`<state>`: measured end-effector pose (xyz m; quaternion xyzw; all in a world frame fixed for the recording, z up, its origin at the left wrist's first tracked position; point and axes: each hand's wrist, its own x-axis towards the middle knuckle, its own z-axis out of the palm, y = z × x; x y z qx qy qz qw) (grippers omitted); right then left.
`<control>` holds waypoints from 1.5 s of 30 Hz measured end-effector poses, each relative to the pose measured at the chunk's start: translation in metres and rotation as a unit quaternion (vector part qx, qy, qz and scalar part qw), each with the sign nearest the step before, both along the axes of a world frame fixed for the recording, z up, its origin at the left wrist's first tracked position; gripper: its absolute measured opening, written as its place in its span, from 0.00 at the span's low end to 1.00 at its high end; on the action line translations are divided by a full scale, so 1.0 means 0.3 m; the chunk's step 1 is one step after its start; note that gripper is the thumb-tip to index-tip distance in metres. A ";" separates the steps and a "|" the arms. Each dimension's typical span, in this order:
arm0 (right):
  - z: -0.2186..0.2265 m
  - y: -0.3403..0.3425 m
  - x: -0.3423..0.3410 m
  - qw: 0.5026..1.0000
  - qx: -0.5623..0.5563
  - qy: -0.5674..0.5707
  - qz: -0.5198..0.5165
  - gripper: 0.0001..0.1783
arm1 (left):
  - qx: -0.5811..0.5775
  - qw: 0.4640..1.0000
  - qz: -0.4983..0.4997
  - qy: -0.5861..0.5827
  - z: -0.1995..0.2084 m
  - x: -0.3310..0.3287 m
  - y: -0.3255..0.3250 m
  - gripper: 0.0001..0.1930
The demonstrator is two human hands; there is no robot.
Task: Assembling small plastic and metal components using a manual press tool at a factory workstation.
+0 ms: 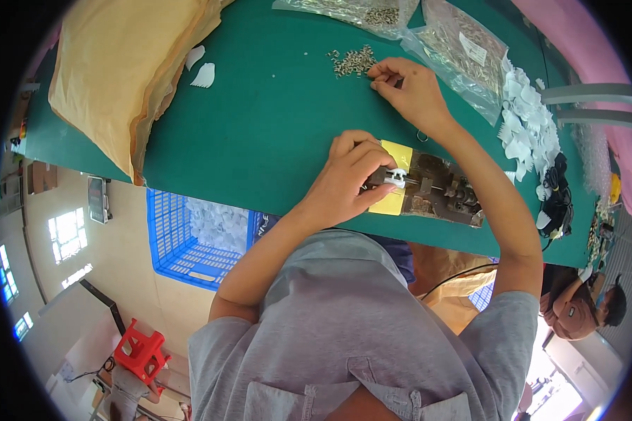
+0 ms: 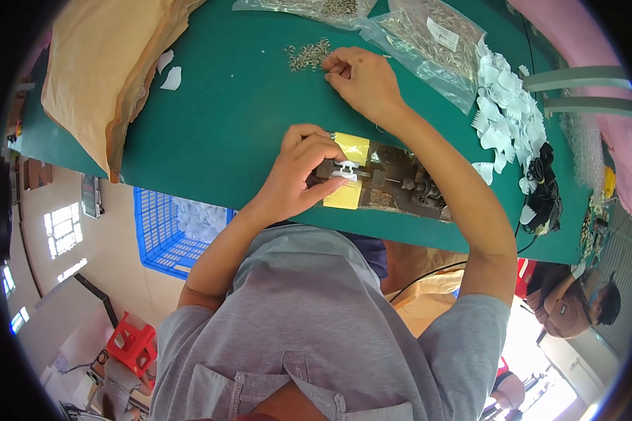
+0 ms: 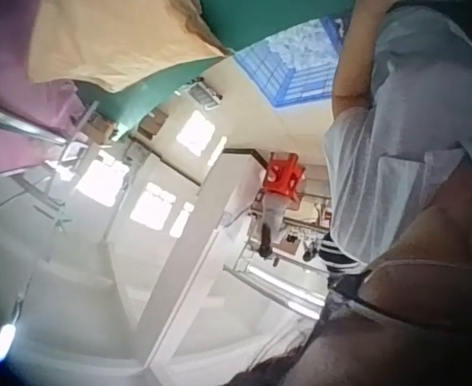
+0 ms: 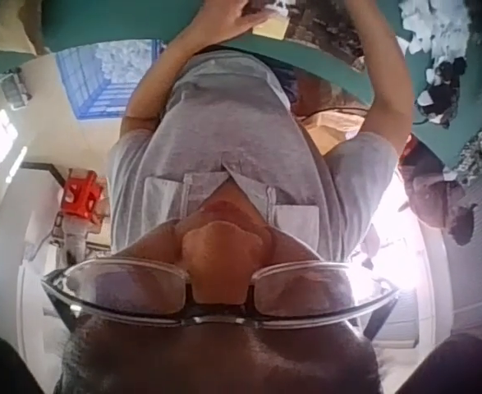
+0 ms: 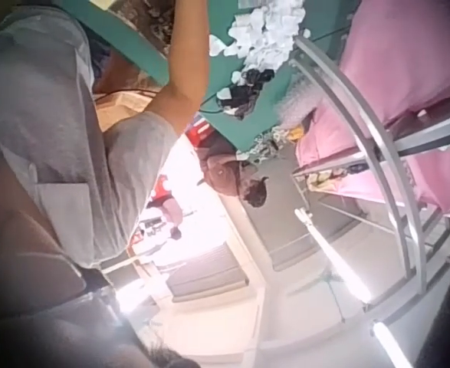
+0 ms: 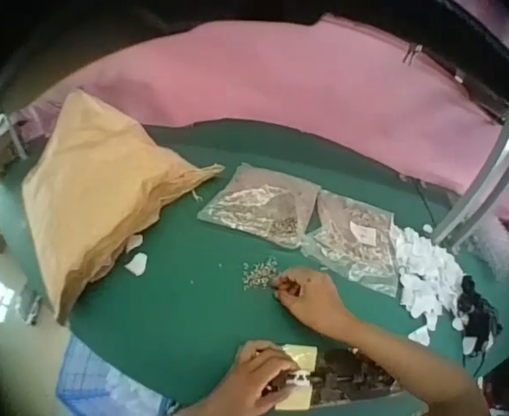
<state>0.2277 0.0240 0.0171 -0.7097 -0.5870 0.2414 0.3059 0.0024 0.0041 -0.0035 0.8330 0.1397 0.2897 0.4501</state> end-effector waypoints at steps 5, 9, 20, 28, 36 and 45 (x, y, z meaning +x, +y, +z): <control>-0.008 0.032 -0.049 0.994 0.051 -0.100 -0.003 0.11 | 0.010 1.000 0.003 -0.007 -0.001 -0.009 0.005 0.18; -0.066 0.033 0.009 0.957 0.197 -0.192 0.095 0.07 | 0.011 1.000 -0.004 -0.012 0.008 -0.001 0.000 0.18; 0.040 -0.101 0.041 0.992 0.025 -0.113 0.056 0.08 | 0.004 1.000 0.003 -0.003 0.004 -0.010 -0.001 0.19; 0.014 -0.129 0.063 0.998 -0.011 0.047 -0.034 0.13 | 0.010 1.000 0.005 0.000 0.014 -0.004 -0.001 0.19; 0.005 -0.076 -0.008 0.996 0.012 -0.077 -0.040 0.11 | -0.031 1.000 -0.003 0.005 0.009 -0.004 -0.003 0.17; -0.053 -0.044 0.060 0.884 0.208 -0.376 0.184 0.10 | -0.002 1.000 0.008 -0.001 0.012 -0.007 -0.004 0.18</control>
